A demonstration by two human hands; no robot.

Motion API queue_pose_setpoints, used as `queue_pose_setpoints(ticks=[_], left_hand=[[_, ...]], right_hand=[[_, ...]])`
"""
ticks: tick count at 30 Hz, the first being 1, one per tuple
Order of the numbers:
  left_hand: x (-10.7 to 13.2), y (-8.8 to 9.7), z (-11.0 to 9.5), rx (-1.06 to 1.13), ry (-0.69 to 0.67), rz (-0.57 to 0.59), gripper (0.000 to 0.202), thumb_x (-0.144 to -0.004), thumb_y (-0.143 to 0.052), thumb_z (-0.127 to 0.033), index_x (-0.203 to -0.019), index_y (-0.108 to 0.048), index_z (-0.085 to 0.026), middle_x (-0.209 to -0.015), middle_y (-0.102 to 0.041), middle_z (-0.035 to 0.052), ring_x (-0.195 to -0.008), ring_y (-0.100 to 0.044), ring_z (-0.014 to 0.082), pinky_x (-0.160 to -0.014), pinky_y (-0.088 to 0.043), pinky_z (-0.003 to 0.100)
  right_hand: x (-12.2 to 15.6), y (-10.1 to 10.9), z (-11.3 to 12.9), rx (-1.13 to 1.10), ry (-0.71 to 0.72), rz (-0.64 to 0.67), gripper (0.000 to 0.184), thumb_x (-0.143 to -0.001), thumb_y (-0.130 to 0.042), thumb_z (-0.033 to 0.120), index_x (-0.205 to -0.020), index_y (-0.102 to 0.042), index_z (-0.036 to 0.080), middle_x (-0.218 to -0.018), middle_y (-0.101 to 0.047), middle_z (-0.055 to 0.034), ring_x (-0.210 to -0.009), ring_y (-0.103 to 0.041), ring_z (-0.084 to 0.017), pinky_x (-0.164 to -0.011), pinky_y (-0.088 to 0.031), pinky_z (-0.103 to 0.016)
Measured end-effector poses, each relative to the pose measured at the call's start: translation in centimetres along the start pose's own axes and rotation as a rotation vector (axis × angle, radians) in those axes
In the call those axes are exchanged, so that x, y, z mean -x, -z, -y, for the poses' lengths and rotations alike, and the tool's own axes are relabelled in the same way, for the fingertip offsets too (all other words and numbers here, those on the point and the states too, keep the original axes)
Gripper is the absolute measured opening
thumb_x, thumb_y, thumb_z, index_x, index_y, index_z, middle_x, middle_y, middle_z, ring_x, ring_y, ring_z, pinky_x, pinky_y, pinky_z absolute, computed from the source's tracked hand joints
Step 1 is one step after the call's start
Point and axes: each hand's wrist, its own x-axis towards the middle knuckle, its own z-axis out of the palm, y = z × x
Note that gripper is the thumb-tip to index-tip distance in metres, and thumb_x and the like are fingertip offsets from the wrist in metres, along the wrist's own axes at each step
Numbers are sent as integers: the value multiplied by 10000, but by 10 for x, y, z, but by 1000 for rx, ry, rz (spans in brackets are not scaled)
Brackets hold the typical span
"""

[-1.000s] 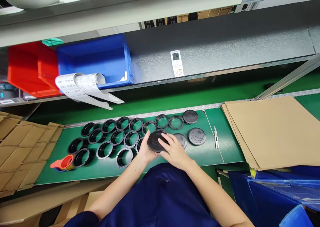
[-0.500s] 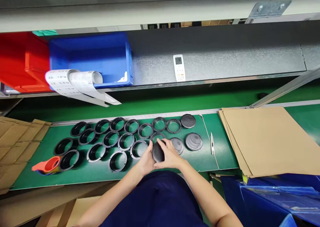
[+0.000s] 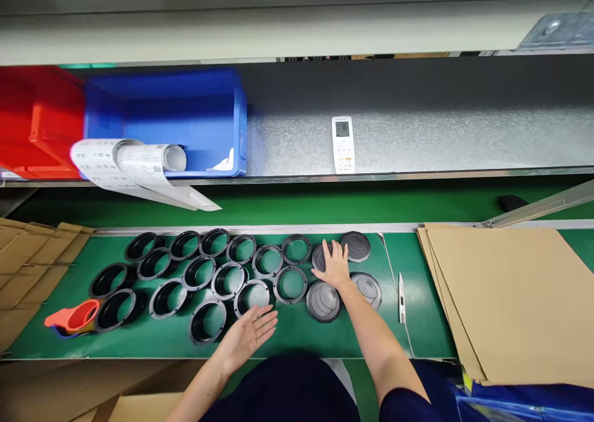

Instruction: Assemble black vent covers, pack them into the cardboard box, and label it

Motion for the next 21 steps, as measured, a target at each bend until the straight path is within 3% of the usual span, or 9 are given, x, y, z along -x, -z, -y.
queue_pose_setpoints(ticks=[3, 8, 13, 16, 19, 21], left_hand=[[-2, 6, 2, 31, 6, -45, 454, -987, -486, -374, -1334, -488, -81, -1339, -598, 195, -1193, -618, 272, -1074, -459, 374], [-9, 11, 10, 51, 12, -50, 404, -983, -487, -344, -1286, -526, -80, -1319, -610, 202, -1174, -632, 272, -1058, -472, 370], [-5, 5, 19, 38, -24, -88, 348, -959, -503, -309, -1220, -567, -90, -1293, -627, 188, -1157, -638, 262, -1051, -475, 360], [-6, 6, 21, -27, -35, -82, 342, -928, -503, -296, -1201, -565, -100, -1320, -605, 186, -1167, -625, 253, -1053, -469, 351], [-10, 10, 21, -187, -61, -31, 402, -881, -508, -368, -1204, -532, -130, -1368, -558, 185, -1189, -605, 244, -1070, -450, 356], [-10, 12, 26, -290, -126, -1, 458, -841, -509, -452, -1199, -507, -166, -1383, -539, 174, -1213, -586, 235, -1096, -422, 369]], right_hand=[[1, 2, 0, 41, 37, -19, 995, -854, -500, 723, -1555, -214, 77, -1579, -196, -267, -1460, -168, -395, -1167, -22, -592], [-14, 12, 12, 10, -1, -215, 735, -1018, -268, 530, -1566, -157, 54, -1612, -156, -206, -1498, -84, -317, -1194, -67, -541], [-13, -15, 10, -13, 67, -124, 710, -1016, -247, 518, -1547, -234, 47, -1599, -207, -206, -1488, -143, -316, -1190, -94, -553], [-15, -22, 7, -34, 30, -133, 722, -1009, -243, 530, -1550, -215, 52, -1605, -176, -216, -1484, -141, -333, -1182, -107, -564], [-15, -7, 2, -69, 15, -187, 715, -999, -260, 543, -1540, -253, 75, -1605, -173, -213, -1475, -141, -352, -1170, -141, -568], [1, 9, -4, -93, 77, -186, 706, -983, -294, 556, -1521, -306, 100, -1585, -229, -207, -1450, -199, -359, -1148, -201, -563]])
